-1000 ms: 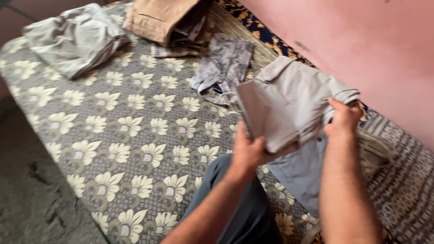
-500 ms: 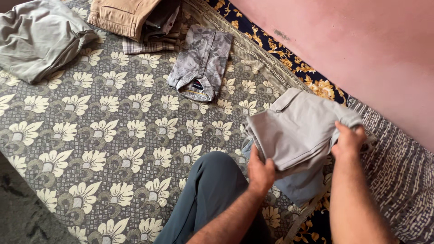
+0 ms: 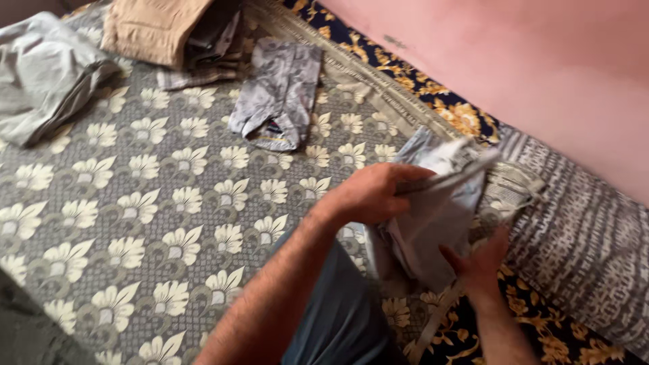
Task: The person folds pairs of trousers and shirts by laying them out on a bed, smoothing the fabric by hand, and folding them into rectangular shapes.
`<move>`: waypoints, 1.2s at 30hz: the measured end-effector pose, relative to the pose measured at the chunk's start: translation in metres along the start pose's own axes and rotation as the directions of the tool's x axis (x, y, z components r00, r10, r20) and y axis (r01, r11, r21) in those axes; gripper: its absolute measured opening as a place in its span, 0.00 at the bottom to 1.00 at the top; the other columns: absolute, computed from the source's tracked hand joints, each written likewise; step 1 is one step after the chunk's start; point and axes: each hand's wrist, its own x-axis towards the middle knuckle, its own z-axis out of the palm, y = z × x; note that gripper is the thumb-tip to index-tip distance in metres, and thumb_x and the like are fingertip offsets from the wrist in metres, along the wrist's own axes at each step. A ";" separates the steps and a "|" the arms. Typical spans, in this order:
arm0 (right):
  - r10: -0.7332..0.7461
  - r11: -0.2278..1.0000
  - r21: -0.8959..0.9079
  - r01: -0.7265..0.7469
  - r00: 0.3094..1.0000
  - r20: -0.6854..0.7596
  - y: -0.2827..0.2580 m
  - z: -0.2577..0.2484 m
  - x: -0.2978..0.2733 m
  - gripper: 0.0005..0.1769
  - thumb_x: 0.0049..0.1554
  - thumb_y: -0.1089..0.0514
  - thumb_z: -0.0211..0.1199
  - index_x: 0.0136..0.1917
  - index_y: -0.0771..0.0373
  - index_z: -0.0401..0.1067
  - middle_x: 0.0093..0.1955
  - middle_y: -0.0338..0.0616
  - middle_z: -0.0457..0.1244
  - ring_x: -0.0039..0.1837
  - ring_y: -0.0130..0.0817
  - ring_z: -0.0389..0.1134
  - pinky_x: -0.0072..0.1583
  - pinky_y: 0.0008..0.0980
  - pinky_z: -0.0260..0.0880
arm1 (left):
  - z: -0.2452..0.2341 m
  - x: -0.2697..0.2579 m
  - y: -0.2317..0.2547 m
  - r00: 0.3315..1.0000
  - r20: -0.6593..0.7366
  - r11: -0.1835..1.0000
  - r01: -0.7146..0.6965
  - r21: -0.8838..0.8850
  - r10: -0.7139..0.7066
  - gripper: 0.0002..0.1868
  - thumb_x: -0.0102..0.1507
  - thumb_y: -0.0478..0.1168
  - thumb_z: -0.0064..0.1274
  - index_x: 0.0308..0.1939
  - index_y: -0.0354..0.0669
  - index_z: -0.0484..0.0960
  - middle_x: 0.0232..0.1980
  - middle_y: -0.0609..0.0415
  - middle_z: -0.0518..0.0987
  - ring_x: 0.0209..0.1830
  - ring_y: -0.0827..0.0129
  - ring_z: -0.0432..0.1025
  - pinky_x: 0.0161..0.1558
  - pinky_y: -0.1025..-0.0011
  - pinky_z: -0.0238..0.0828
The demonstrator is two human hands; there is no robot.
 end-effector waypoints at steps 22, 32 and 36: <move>0.624 -0.064 0.913 -0.402 0.698 0.351 -0.019 0.009 0.120 0.25 0.60 0.56 0.67 0.68 0.61 0.67 0.66 0.43 0.65 0.65 0.37 0.67 0.63 0.43 0.70 | 0.151 0.028 -0.084 0.820 -0.284 0.819 0.552 0.158 -0.498 0.34 0.62 0.37 0.45 0.72 0.29 0.59 0.70 0.28 0.68 0.74 0.37 0.63 0.74 0.47 0.61; 0.624 0.122 0.751 -0.649 0.639 0.451 0.078 0.096 0.096 0.22 0.65 0.54 0.64 0.66 0.69 0.67 0.65 0.48 0.65 0.64 0.37 0.66 0.63 0.41 0.67 | 0.190 -0.004 -0.184 0.465 -0.141 0.485 0.808 -0.335 -0.874 0.54 0.58 0.36 0.57 0.77 0.22 0.37 0.72 0.28 0.65 0.73 0.46 0.66 0.72 0.62 0.65; 0.593 0.224 0.779 -0.586 0.716 0.368 0.062 0.066 0.113 0.19 0.64 0.55 0.62 0.64 0.67 0.68 0.62 0.46 0.66 0.62 0.35 0.67 0.61 0.39 0.68 | 0.191 0.002 -0.193 0.338 -0.188 0.386 0.809 -0.443 -0.922 0.56 0.59 0.33 0.60 0.78 0.28 0.32 0.74 0.30 0.61 0.74 0.47 0.61 0.74 0.61 0.58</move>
